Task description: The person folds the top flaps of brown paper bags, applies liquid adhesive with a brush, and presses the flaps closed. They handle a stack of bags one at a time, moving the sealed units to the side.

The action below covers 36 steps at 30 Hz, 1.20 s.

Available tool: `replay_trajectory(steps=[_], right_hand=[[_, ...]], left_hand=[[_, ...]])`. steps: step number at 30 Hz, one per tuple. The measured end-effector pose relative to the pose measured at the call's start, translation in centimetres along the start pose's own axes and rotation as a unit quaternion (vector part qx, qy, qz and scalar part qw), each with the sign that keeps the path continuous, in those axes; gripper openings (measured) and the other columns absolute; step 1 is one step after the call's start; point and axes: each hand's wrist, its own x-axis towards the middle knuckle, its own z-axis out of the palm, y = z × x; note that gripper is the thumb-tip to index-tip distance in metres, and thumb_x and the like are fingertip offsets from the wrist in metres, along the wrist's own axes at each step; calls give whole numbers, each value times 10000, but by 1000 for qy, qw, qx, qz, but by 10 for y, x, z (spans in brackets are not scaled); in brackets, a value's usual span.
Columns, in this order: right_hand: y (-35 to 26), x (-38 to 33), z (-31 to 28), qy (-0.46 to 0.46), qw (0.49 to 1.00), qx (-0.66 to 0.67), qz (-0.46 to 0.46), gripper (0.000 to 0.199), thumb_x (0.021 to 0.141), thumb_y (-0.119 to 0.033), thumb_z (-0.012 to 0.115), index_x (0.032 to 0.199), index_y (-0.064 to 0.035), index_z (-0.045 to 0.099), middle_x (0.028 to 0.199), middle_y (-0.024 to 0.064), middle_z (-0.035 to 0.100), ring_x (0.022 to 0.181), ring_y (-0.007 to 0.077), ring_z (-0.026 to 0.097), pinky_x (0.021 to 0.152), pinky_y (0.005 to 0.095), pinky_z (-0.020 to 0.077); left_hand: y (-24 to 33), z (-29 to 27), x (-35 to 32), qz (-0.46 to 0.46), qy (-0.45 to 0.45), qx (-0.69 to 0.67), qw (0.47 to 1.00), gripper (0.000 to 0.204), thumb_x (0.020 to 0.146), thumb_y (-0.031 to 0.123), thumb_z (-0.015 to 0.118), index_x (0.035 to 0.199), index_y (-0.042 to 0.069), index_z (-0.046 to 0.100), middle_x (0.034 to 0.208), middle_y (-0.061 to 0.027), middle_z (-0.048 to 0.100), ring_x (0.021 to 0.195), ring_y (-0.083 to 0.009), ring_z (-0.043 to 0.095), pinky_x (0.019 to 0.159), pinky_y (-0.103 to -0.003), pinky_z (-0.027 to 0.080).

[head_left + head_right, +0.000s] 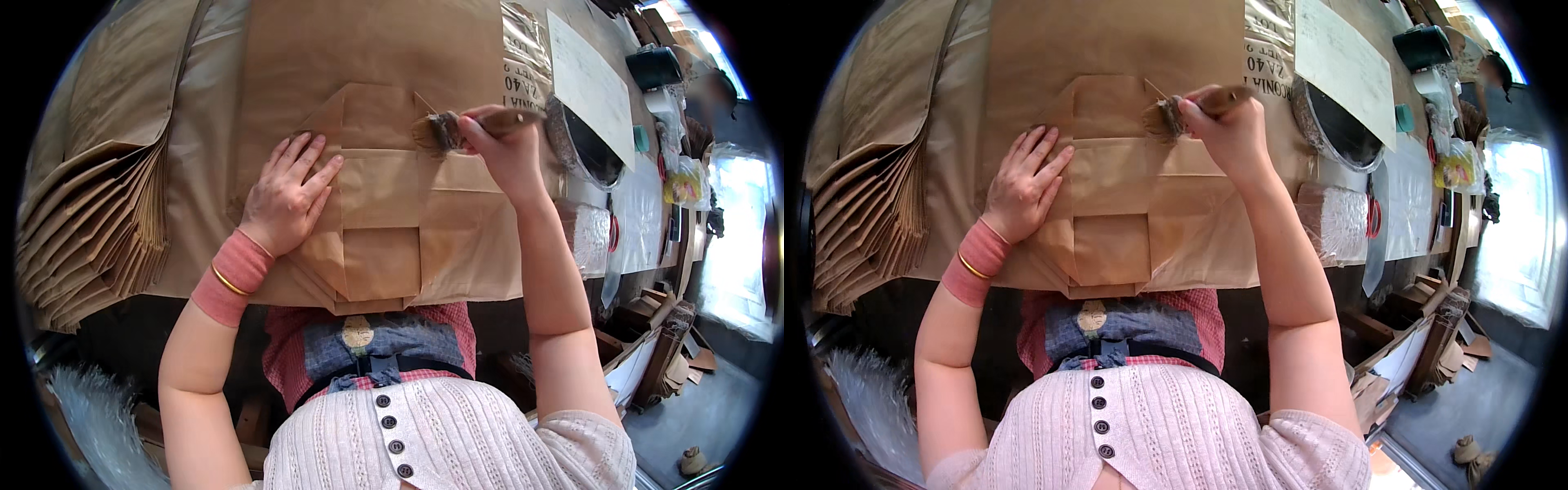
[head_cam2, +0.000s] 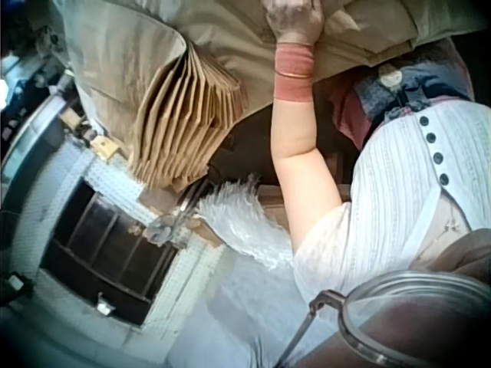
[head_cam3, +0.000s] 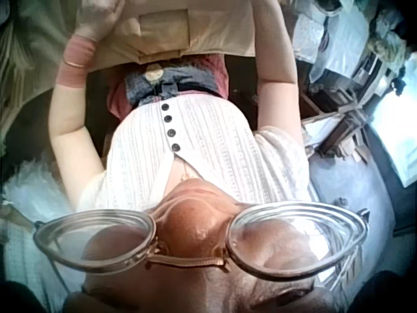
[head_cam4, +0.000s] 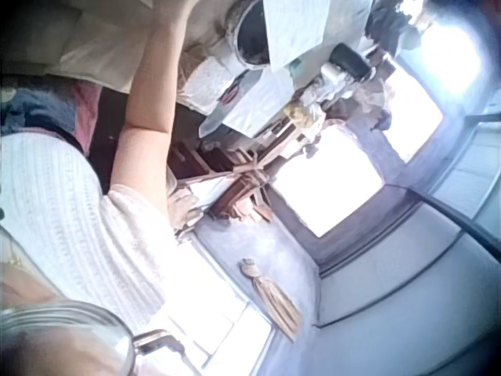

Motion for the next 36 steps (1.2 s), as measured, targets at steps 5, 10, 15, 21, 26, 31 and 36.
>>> replay_trajectory(steps=[5, 10, 15, 21, 26, 31, 36], right_hand=[[14, 40, 16, 35, 990, -81, -106, 131, 836, -120, 725, 863, 9, 719, 678, 40, 690, 628, 76, 637, 568, 243, 503], [-11, 34, 44, 13, 990, 90, -112, 101, 856, -72, 704, 919, 8, 706, 747, 43, 691, 654, 62, 605, 588, 226, 498], [-29, 24, 112, -92, 992, 85, -21, 90, 866, -73, 692, 902, 9, 695, 766, 33, 680, 660, 83, 620, 591, 236, 522], [-30, 58, 104, -39, 989, -114, -89, 201, 777, -180, 675, 715, 9, 651, 675, 168, 658, 590, 302, 642, 581, 388, 516], [-55, 47, 103, 51, 973, -142, -177, 246, 776, -208, 696, 659, 1, 636, 657, 180, 618, 634, 347, 630, 606, 411, 510], [-38, 34, 127, -4, 983, -105, -150, 246, 789, -223, 680, 689, -4, 630, 704, 188, 631, 707, 371, 636, 659, 438, 516], [-56, 54, 93, 54, 953, -255, -154, 239, 811, -235, 669, 729, -11, 666, 701, 164, 646, 722, 335, 658, 680, 409, 535]], left_hand=[[0, -3, 0, -5, -15, 1, 1000, 382, 902, 187, 580, 1270, 91, 609, 1352, -193, 526, 1270, -366, 475, 1103, -485, 336], [-3, -1, -6, -41, 22, -81, 996, 441, 848, 143, 640, 1270, 42, 561, 1274, -196, 542, 1254, -392, 479, 1074, -490, 376], [2, -1, -7, -98, 46, -111, 988, 328, 822, 224, 676, 1041, 21, 540, 1131, -186, 507, 1184, -385, 486, 1000, -463, 421], [4, 2, -5, -69, 60, -73, 993, 340, 832, 205, 675, 1062, 7, 523, 1162, -189, 511, 1168, -393, 490, 986, -451, 429], [-2, 3, -7, -66, 61, -73, 993, 341, 828, 207, 677, 1058, 8, 520, 1155, -186, 515, 1156, -391, 495, 981, -453, 431], [0, 1, -6, -67, 59, -64, 994, 334, 824, 203, 682, 1045, 14, 520, 1133, -187, 525, 1138, -387, 503, 962, -453, 440], [-5, 5, -6, -53, 77, -76, 993, 298, 828, 240, 671, 976, 27, 522, 1104, -188, 517, 1126, -391, 504, 960, -457, 442]])
